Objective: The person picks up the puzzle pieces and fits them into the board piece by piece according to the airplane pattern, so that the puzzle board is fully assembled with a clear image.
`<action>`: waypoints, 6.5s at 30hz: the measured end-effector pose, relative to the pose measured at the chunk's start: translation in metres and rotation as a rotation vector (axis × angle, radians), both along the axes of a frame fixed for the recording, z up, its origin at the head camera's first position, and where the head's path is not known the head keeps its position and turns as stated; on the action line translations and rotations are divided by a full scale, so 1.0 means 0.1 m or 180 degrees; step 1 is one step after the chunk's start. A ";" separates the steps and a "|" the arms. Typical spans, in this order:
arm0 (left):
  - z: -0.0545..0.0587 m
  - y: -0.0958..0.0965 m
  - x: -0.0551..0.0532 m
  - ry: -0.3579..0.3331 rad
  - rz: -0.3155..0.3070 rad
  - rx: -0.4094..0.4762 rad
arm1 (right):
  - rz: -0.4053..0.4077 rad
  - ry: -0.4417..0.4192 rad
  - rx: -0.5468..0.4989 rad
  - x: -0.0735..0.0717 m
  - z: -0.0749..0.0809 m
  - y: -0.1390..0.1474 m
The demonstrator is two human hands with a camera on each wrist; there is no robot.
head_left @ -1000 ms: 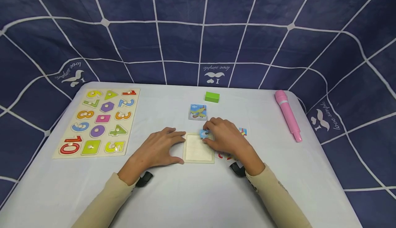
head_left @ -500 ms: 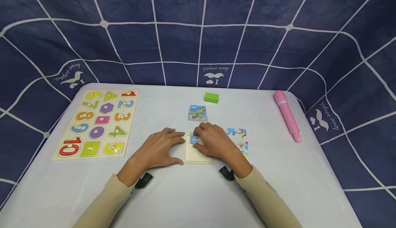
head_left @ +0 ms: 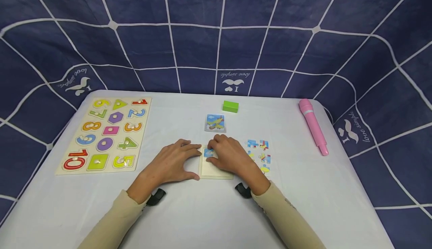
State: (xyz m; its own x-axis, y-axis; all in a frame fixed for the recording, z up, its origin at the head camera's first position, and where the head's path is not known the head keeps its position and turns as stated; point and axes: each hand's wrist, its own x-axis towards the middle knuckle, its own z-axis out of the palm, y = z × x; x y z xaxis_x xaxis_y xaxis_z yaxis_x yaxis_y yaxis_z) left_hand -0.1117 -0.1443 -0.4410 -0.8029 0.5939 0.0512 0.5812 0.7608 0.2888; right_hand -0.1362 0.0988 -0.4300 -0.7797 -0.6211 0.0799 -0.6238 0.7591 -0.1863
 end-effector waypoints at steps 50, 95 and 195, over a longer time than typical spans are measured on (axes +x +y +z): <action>0.00 0.00 0.04 -0.0105 -0.0174 -0.0132 | -0.0692 -0.0354 -0.0198 -0.10 0.14 0.60; 0.02 0.02 0.03 -0.0099 -0.0128 -0.0093 | -0.0949 -0.1080 -0.0500 -0.27 0.13 1.32; 0.02 0.00 0.03 -0.0122 -0.0235 -0.0107 | 0.0075 -0.0342 -0.0329 0.05 -0.01 0.32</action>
